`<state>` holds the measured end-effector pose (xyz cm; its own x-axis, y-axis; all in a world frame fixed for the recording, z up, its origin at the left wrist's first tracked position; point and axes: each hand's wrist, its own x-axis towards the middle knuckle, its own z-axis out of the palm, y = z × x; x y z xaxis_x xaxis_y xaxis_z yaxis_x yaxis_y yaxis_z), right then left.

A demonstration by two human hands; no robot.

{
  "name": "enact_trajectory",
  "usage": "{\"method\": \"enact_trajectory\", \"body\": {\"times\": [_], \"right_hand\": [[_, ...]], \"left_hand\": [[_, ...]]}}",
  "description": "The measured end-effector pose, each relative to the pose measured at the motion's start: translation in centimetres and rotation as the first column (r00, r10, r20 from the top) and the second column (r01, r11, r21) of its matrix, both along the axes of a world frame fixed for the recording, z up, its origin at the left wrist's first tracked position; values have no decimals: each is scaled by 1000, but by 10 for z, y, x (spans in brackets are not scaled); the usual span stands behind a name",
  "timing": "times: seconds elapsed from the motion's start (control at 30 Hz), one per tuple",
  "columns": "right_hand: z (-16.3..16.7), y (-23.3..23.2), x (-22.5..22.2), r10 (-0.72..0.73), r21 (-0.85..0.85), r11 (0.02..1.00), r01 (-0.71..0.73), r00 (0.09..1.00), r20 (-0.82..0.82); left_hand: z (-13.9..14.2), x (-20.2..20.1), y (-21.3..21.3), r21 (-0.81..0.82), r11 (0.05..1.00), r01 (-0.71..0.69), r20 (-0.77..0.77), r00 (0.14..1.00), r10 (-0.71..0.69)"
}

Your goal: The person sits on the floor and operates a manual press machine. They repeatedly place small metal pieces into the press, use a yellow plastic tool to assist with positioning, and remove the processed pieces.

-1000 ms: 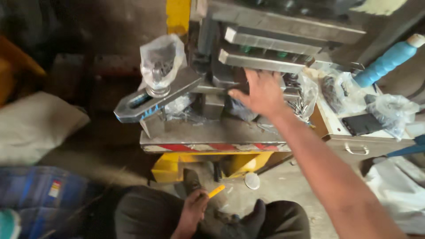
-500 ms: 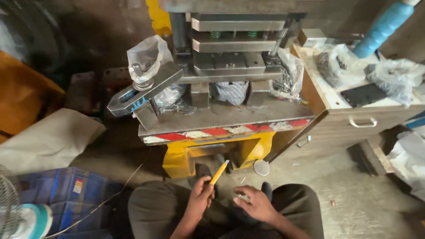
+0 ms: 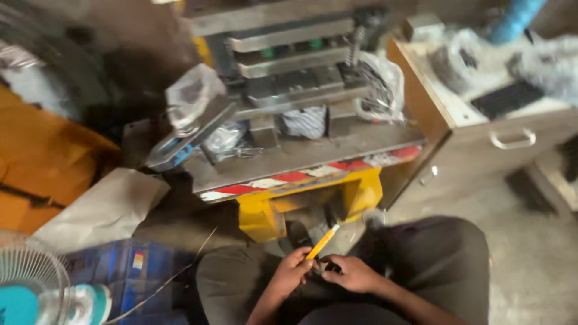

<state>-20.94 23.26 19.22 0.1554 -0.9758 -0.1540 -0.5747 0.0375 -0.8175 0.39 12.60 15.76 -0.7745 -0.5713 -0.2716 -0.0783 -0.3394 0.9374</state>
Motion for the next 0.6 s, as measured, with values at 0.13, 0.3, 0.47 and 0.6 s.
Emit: {"method": "enact_trajectory", "body": {"times": [0.13,0.3,0.47,0.6], "right_hand": [[-25,3,-11,-17,33,999,18,999,-31],[-49,-9,-35,-130,72,989,129,991,14],[-61,-4,-50,-154,19,988,156,986,-57],[-60,1,-48,-111,115,987,113,994,-21]], "left_hand": [[-15,-6,0,20,994,-110,153,983,105],[-32,-13,-2,26,989,-144,216,967,135],[-45,-17,-4,-21,993,-112,246,962,114],[-50,-19,-7,-8,995,-102,294,951,100]]}}
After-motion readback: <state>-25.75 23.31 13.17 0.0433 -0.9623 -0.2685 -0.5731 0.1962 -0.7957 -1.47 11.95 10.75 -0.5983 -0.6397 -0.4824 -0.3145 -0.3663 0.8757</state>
